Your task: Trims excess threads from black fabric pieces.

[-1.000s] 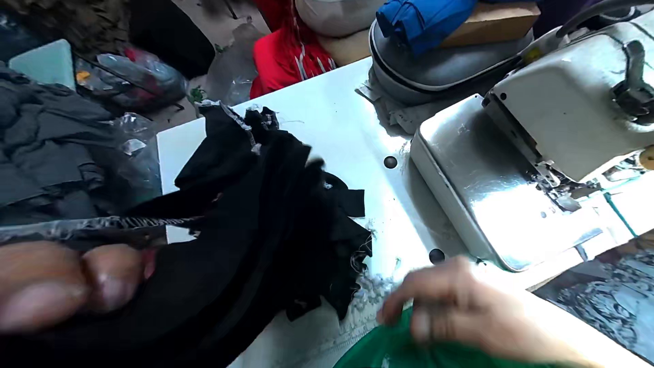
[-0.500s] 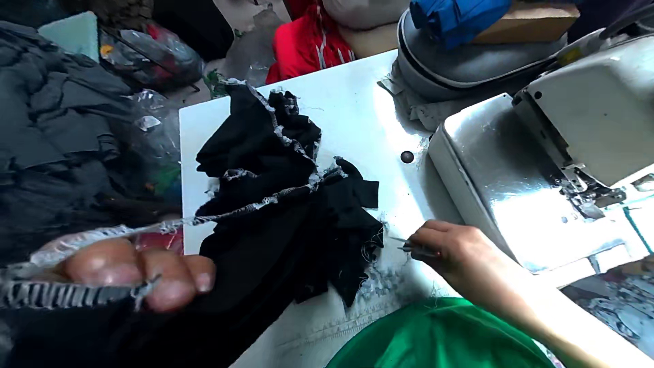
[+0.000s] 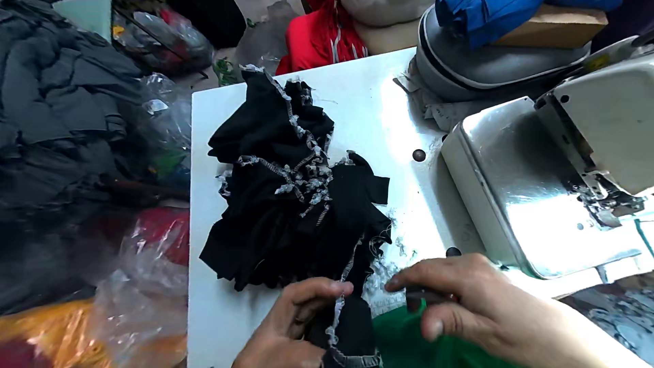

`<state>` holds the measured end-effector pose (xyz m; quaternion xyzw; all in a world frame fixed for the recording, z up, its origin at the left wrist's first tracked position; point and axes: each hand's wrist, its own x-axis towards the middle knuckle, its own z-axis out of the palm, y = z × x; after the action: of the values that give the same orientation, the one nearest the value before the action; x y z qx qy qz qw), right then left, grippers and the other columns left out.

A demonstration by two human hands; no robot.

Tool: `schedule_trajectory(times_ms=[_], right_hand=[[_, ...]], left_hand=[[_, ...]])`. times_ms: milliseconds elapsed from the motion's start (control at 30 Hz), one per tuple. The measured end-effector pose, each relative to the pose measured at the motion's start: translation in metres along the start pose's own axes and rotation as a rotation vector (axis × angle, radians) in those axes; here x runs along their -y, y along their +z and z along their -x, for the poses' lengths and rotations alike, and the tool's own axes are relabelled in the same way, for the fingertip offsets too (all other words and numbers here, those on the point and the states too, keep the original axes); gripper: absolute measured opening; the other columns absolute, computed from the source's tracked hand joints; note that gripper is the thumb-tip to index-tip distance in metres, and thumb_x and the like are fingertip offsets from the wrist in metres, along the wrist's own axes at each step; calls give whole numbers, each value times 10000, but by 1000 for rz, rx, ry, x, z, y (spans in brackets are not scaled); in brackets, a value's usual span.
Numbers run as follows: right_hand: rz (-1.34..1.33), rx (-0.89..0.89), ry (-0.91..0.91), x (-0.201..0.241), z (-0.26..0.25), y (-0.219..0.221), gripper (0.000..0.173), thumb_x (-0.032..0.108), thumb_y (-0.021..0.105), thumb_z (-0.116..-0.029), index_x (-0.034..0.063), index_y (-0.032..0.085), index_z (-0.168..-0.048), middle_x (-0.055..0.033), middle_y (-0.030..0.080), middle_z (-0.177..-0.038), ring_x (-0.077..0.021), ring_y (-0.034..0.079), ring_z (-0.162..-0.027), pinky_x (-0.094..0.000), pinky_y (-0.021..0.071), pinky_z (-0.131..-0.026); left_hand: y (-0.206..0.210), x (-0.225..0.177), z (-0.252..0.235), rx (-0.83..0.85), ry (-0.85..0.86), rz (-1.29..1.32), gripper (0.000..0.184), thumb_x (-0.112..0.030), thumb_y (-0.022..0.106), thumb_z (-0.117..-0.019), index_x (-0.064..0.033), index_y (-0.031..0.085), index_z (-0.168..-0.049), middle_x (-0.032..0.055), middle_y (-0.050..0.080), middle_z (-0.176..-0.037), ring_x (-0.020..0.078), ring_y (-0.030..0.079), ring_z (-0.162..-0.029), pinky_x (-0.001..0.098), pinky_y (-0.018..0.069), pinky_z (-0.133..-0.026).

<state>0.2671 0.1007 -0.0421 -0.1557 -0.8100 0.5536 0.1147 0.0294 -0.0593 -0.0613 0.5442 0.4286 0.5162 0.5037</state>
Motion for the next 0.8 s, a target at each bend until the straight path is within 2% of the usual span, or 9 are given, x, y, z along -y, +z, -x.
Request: schedule_trajectory(times_ms=[67, 133, 233, 367, 600, 700, 800], right_hand=[[-103, 149, -26, 1, 0, 4, 642, 548, 308, -1068, 24, 669, -1152, -72, 627, -736, -134, 606, -631, -286, 511, -578], [-157, 244, -11, 1, -1, 8, 586, 491, 310, -1090, 10, 640, -1137, -84, 594, -739, -150, 589, -642, -299, 492, -582], [-213, 311, 28, -4, 0, 9, 512, 388, 312, -1118, 4, 651, -1103, -79, 600, -751, -126, 581, -664, -279, 487, -630], [-281, 381, 90, -12, 1, 5, 505, 345, 347, -1109, -12, 701, -1056, -64, 622, -743, -79, 568, -663, -255, 470, -634], [-327, 401, 17, -16, 0, 6, 433, 310, 454, -1077, -25, 719, -1005, -77, 670, -787, -62, 592, -698, -235, 459, -633], [-356, 377, -6, -14, -3, 9, 398, 306, 495, -1065, -16, 710, -972, -44, 624, -732, -23, 531, -642, -189, 411, -586], [-377, 301, -33, -17, -2, 14, 384, 276, 511, -1068, -21, 704, -921, -36, 611, -705, 2, 515, -627, -158, 391, -573]], left_hand=[[6, 5, 4, -1, 32, -57, 187, -291, 565, -1041, -313, 718, -1146, -170, 465, -1527, 41, 429, -1413, 259, 400, -1160], [12, 6, 7, 8, 48, -95, 186, -236, 554, -1039, -254, 724, -1113, -134, 441, -1554, 51, 402, -1436, 273, 387, -1178], [16, 4, 7, 34, 68, -171, 169, -192, 535, -1040, -181, 702, -1059, -87, 420, -1577, 58, 368, -1461, 286, 367, -1198], [19, 3, 3, 86, 108, -191, 156, -181, 530, -1041, -121, 674, -1034, -43, 422, -1577, 66, 331, -1486, 311, 319, -1230], [25, 8, -4, 155, 131, -244, 129, -145, 553, -1026, -83, 667, -1020, 39, 428, -1569, 86, 319, -1495, 304, 307, -1232], [24, 8, -4, 163, 125, -255, 104, -111, 586, -1010, -72, 681, -1022, 50, 434, -1566, 89, 329, -1492, 312, 311, -1234], [24, 8, -4, 179, 124, -275, 119, -109, 581, -1005, -66, 692, -1019, 67, 449, -1545, 81, 339, -1481, 295, 306, -1231]])
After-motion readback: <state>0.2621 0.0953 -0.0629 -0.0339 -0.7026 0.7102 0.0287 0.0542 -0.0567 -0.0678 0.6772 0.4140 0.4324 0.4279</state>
